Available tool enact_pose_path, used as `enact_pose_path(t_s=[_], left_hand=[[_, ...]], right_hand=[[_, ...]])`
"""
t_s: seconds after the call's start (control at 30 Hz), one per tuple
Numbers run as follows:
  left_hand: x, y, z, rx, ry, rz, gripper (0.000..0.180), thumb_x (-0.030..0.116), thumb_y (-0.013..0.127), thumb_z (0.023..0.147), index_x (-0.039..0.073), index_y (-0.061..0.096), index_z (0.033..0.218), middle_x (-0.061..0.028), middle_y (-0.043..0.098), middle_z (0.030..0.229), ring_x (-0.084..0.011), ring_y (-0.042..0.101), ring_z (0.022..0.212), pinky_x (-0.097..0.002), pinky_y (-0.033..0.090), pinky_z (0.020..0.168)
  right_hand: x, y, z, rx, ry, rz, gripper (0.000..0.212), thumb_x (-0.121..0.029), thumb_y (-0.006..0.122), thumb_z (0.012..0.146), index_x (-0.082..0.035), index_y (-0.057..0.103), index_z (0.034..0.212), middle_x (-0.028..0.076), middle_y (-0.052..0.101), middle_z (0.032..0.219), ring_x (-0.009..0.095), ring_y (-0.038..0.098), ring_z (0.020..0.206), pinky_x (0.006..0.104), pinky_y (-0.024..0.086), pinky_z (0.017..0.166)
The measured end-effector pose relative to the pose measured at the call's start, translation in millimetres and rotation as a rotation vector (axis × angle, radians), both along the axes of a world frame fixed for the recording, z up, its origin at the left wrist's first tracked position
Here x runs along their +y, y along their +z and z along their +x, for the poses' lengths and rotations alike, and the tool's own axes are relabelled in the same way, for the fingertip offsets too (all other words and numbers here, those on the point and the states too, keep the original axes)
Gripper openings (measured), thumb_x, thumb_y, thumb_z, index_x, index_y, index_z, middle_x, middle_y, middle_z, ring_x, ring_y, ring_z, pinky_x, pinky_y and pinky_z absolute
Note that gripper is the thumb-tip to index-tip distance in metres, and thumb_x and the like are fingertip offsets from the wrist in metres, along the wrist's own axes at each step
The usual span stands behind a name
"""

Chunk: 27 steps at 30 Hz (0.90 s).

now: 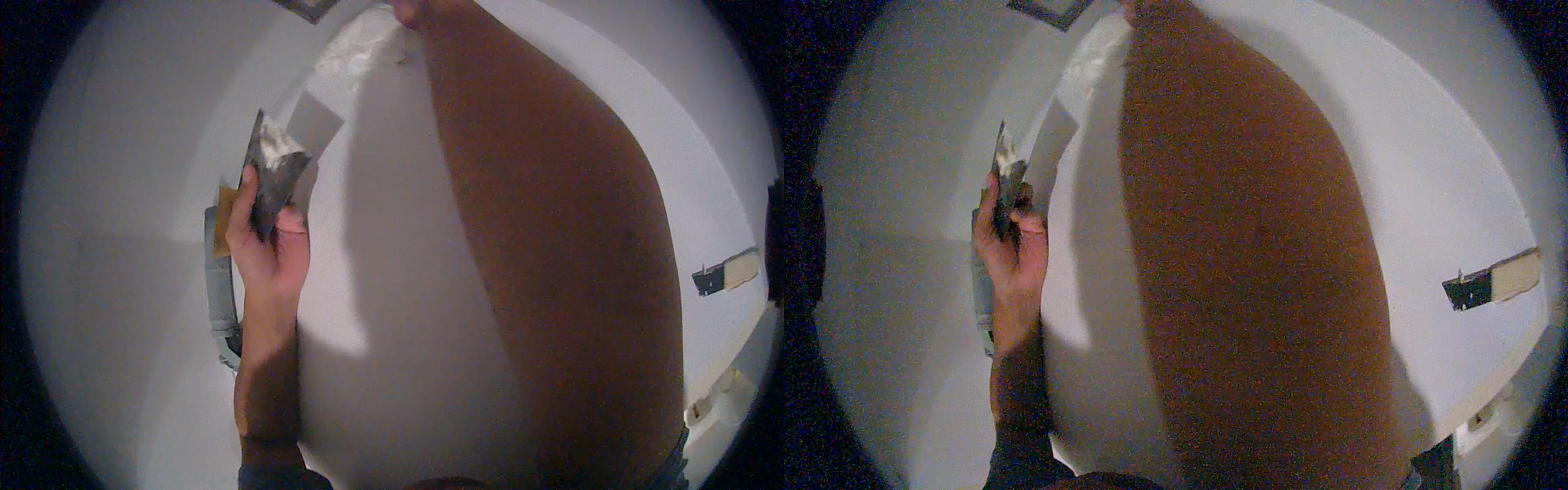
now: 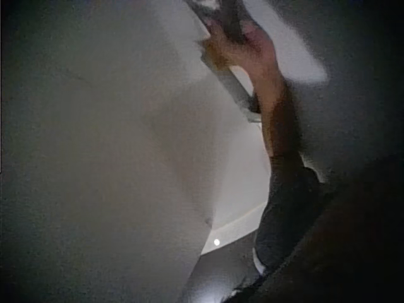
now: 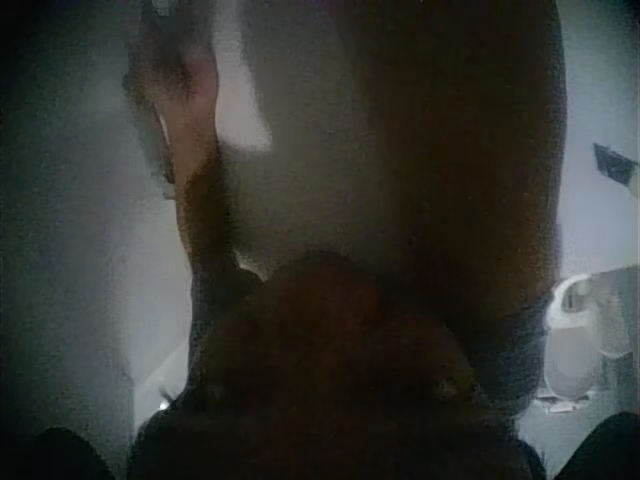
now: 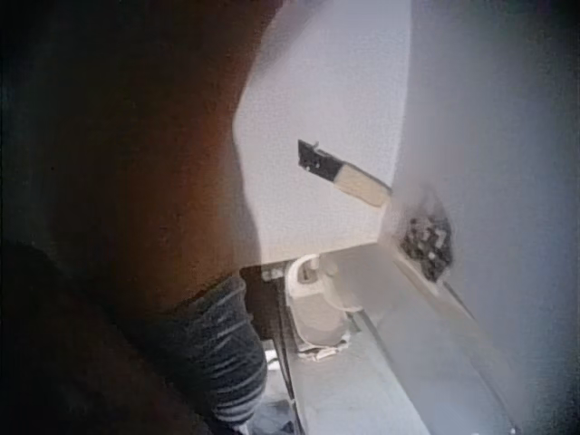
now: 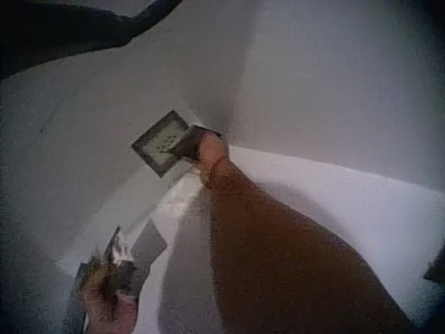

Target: The person uses two putty knives to apply and smooth a white joint compound into a corner of a white wall. They repeatedly scrape excess material from one knife onto the other and spread the compound along the corner seam. The person briefly pauses to wipe the tools on a white cloth before resuming application.

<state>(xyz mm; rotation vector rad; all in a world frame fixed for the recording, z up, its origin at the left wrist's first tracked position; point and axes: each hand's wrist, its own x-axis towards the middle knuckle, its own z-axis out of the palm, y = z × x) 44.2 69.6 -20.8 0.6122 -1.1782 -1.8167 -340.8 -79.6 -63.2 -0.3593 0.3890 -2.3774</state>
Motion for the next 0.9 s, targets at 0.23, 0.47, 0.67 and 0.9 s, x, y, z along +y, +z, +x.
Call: enact_pose_path(t_s=[0.23, 0.47, 0.67, 0.9], left_hand=[[16, 8, 0, 0.016, 0.067, 0.012, 0.022, 0.017, 0.053, 0.107, 0.003, 0.063, 0.121, -0.0072, 0.070, 0.099, -0.0107, 0.058, 0.078, -0.0179, 0.049, 0.054], [11, 2, 32, -0.002, 0.083, 0.025, 0.024, 0.019, 0.052, 0.108, 0.002, 0.062, 0.121, -0.0069, 0.068, 0.100, -0.0100, 0.056, 0.078, -0.0180, 0.046, 0.053], [5, -3, 21, -0.040, 0.040, -0.023, 0.019, 0.020, 0.055, 0.107, 0.006, 0.064, 0.117, -0.0025, 0.071, 0.100, -0.0069, 0.061, 0.074, -0.0207, 0.046, 0.053], [7, 2, 21, -0.074, 0.055, -0.029, 0.016, 0.019, 0.058, 0.105, 0.009, 0.066, 0.114, 0.0001, 0.073, 0.099, -0.0047, 0.064, 0.073, -0.0215, 0.044, 0.052]], right_hand=[[-14, 2, 28, 0.603, -0.672, 0.700, 0.031, -0.027, 0.061, 0.094, 0.000, 0.076, 0.098, 0.022, 0.074, 0.096, 0.039, 0.070, 0.097, 0.0473, 0.056, 0.080], [14, 14, 76, 0.464, -0.460, 0.644, 0.033, -0.028, 0.059, 0.094, -0.001, 0.076, 0.105, 0.026, 0.073, 0.105, 0.043, 0.069, 0.104, 0.0512, 0.053, 0.090], [16, 16, 65, 0.362, -0.539, 0.556, 0.041, -0.036, 0.063, 0.093, 0.000, 0.075, 0.108, 0.028, 0.073, 0.108, 0.046, 0.067, 0.111, 0.0514, 0.051, 0.093], [35, 26, 75, 0.301, -0.371, 0.634, 0.040, -0.031, 0.065, 0.091, 0.005, 0.074, 0.107, 0.031, 0.072, 0.109, 0.047, 0.067, 0.111, 0.0507, 0.051, 0.093]])
